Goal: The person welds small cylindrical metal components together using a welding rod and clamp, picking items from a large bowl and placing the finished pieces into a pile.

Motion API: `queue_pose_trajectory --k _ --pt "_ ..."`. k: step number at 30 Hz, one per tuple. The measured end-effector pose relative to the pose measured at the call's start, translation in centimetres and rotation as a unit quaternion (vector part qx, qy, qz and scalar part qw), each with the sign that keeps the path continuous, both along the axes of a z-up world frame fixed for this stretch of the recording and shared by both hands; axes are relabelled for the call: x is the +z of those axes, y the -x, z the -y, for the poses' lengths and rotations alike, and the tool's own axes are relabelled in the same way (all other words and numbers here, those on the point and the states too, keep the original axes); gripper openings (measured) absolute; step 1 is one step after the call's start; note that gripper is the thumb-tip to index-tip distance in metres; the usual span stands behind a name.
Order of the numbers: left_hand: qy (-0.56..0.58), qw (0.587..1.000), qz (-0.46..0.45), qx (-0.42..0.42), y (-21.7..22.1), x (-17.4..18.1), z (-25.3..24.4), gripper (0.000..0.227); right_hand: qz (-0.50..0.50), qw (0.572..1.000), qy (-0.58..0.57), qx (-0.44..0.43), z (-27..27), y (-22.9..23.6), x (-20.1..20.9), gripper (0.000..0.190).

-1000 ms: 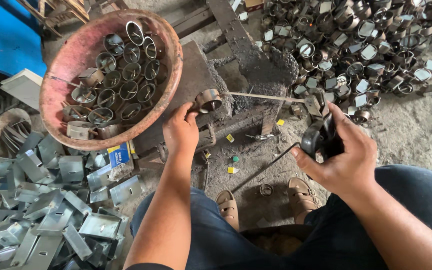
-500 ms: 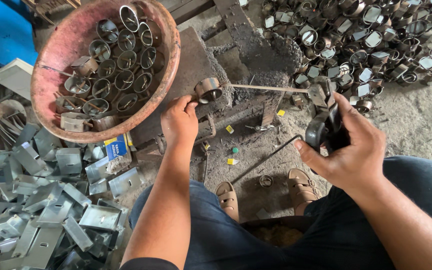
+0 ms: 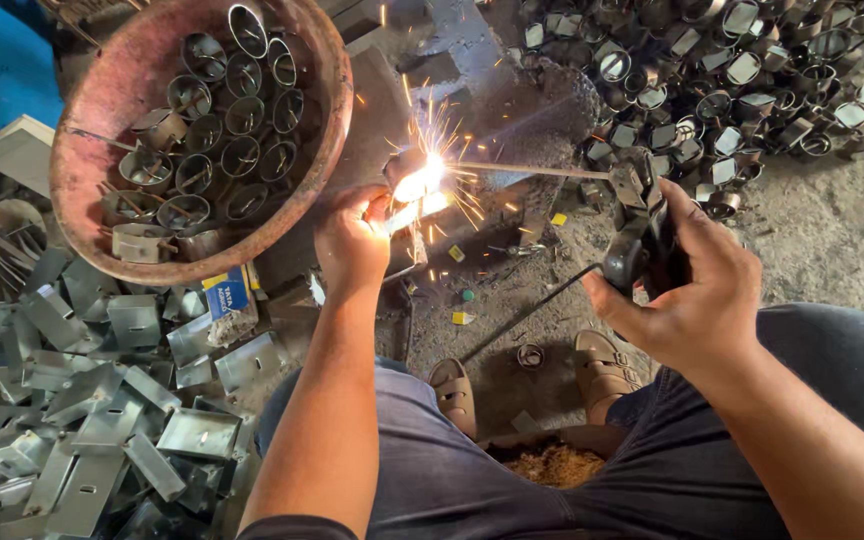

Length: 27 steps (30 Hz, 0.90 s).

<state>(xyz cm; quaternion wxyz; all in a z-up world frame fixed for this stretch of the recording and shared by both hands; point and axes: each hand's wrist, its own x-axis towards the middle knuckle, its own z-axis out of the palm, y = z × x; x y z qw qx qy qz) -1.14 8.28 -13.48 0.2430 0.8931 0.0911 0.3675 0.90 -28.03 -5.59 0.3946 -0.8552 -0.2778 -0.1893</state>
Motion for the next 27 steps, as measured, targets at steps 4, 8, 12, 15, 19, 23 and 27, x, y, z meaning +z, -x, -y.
queue_pose_trajectory --k 4,8,12,15,19,23,27 --pt "0.003 0.996 -0.081 0.02 0.0 0.2 -0.3 0.01 -0.011 1.0 0.003 -0.009 -0.1 0.0 0.0 0.091" --pt "0.015 0.996 -0.082 0.009 0.1 0.0 -0.2 0.013 -0.008 1.0 0.003 0.003 -0.2 -0.2 -0.1 0.088" --pt "-0.01 0.998 -0.058 0.005 0.0 -0.1 -0.5 0.013 -0.02 0.999 -0.019 0.021 -0.4 0.0 0.0 0.086" --pt "-0.006 0.996 -0.088 0.015 0.0 -0.1 -0.6 0.011 -0.005 1.0 -0.02 0.015 -0.6 0.2 0.3 0.087" --pt "0.007 0.994 -0.109 0.025 0.2 0.1 -0.6 0.016 -0.058 0.998 -0.01 0.0 -0.6 0.2 0.4 0.088" --pt "0.02 0.997 -0.074 0.028 0.6 0.1 -0.4 0.017 -0.081 0.996 -0.02 -0.009 -0.3 -0.5 -0.5 0.076" --pt "0.016 0.992 -0.12 0.036 0.6 0.8 -0.3 0.021 -0.059 0.995 -0.068 0.035 0.1 -0.2 -0.3 0.08"
